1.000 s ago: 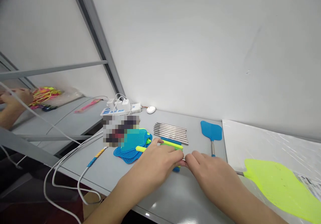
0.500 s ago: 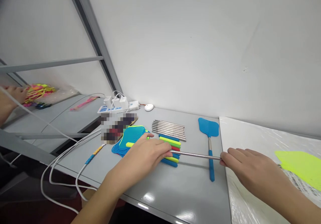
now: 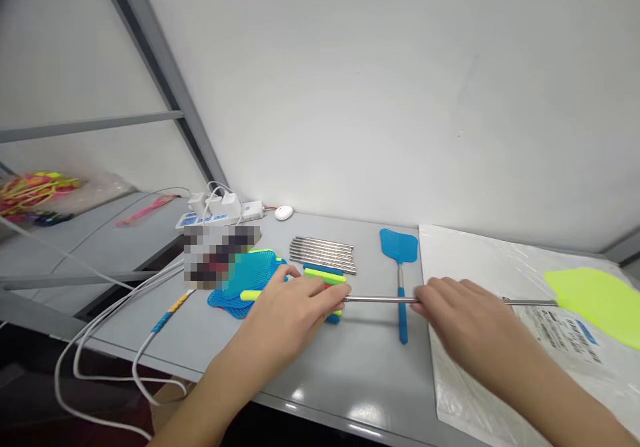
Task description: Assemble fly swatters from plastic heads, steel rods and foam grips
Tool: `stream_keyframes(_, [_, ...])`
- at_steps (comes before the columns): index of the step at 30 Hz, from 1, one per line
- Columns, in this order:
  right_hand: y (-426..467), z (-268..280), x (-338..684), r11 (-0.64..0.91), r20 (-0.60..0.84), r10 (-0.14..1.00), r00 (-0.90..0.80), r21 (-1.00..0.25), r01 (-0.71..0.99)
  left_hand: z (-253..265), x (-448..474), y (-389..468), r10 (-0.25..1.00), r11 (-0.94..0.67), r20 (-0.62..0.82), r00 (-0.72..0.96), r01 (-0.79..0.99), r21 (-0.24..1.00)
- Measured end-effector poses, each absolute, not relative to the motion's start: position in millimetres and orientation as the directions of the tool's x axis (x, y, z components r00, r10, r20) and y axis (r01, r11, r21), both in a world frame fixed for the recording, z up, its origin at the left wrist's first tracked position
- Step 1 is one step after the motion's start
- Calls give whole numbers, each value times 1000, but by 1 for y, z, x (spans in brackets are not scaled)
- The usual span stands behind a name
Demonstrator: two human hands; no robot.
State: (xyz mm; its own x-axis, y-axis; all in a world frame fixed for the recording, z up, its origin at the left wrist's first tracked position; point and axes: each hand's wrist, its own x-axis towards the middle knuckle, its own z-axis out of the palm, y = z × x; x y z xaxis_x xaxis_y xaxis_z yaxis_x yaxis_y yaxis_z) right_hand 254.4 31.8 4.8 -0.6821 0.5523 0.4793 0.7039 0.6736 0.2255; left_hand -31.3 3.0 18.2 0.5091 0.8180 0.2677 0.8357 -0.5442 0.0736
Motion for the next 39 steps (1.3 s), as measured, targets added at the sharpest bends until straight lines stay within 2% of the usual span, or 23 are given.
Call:
stream_keyframes(3, [29, 6, 236, 655, 430, 560, -708, 294, 696, 19, -28, 3, 821, -541, 250, 513, 839, 55])
stream_keyframes(6, [29, 8, 225, 630, 454, 551, -700, 324, 706, 17, -27, 5, 819, -550, 227, 527, 833, 52])
stream_keyframes(15, [28, 7, 195, 613, 486, 546, -682, 323, 721, 18, -15, 18, 795, -582, 217, 567, 813, 8])
stream_keyframes(20, [26, -3, 199, 641, 478, 495, -726, 362, 676, 9, -22, 15, 756, -639, 220, 616, 768, 46])
stream_keyframes(29, [14, -10, 209, 678, 469, 452, -759, 372, 634, -5, -25, 0, 708, -680, 293, 643, 733, 35])
stream_keyframes(39, [4, -11, 256, 666, 369, 516, -773, 395, 633, -21, -46, -11, 665, -685, 391, 637, 728, -22])
